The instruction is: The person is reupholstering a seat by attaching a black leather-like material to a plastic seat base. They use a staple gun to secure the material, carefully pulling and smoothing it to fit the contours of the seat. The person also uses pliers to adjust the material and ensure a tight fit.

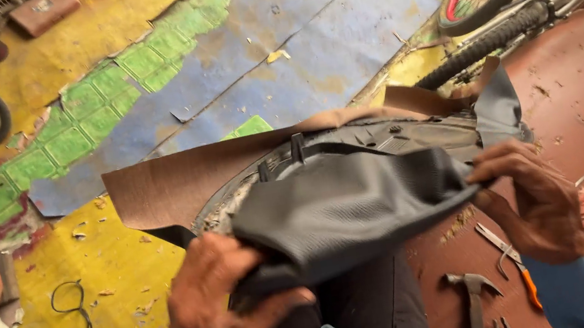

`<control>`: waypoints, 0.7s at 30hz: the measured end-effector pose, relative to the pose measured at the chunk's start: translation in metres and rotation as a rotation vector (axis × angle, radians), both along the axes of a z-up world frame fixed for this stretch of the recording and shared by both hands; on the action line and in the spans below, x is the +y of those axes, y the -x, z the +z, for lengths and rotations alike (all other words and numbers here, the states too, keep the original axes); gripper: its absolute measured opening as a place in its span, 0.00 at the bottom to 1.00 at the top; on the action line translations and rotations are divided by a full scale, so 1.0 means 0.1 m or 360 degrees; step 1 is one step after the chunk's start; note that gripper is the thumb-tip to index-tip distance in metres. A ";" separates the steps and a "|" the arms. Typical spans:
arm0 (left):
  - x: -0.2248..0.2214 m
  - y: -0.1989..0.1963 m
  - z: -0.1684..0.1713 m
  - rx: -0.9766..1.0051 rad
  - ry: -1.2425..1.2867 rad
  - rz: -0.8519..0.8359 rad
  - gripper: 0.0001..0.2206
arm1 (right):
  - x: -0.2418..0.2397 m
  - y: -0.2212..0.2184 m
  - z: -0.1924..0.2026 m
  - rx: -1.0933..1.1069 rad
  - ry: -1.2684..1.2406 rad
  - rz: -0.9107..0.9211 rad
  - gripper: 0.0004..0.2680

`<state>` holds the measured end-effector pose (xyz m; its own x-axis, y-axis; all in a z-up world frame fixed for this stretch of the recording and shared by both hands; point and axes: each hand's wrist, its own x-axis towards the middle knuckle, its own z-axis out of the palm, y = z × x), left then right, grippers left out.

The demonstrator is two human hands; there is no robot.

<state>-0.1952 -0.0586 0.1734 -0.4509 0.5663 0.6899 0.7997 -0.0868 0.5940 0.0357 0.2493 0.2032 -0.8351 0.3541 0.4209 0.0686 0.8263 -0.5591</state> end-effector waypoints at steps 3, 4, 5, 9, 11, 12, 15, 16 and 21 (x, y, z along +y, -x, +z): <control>0.02 -0.15 0.01 0.0146 -0.0173 -0.0076 0.28 | -0.12 -0.17 0.21 -0.0190 0.0002 -0.0065 0.11; 0.02 -0.18 0.01 0.0171 -0.0234 -0.0170 0.28 | -0.18 -0.19 0.30 -0.0275 -0.0018 -0.0071 0.13; 0.02 -0.20 0.00 0.0200 -0.0298 -0.0258 0.28 | -0.25 -0.16 0.39 -0.0242 -0.0031 -0.0003 0.16; 0.02 -0.37 -0.08 0.0134 -0.0449 -0.0229 0.27 | -0.65 0.18 0.61 -0.0456 -0.0260 0.0324 0.24; -0.01 -0.44 -0.12 0.0085 -0.0469 -0.0225 0.27 | -0.80 0.50 0.64 -0.0720 -0.0304 0.0530 0.26; -0.02 -0.48 -0.15 0.0039 -0.0484 -0.0171 0.27 | -0.86 0.68 0.63 -0.0856 -0.0237 0.0640 0.28; -0.04 -0.54 -0.26 -0.0055 -0.0511 -0.0062 0.28 | -1.00 1.09 0.62 -0.1316 -0.0071 0.0748 0.31; -0.04 -0.52 -0.31 -0.0057 -0.0495 -0.0078 0.28 | -1.02 1.19 0.63 -0.1479 -0.0021 0.0741 0.32; -0.07 -0.48 -0.64 -0.0221 -0.0432 -0.0091 0.30 | -1.01 1.36 0.49 -0.1841 0.0150 0.0651 0.25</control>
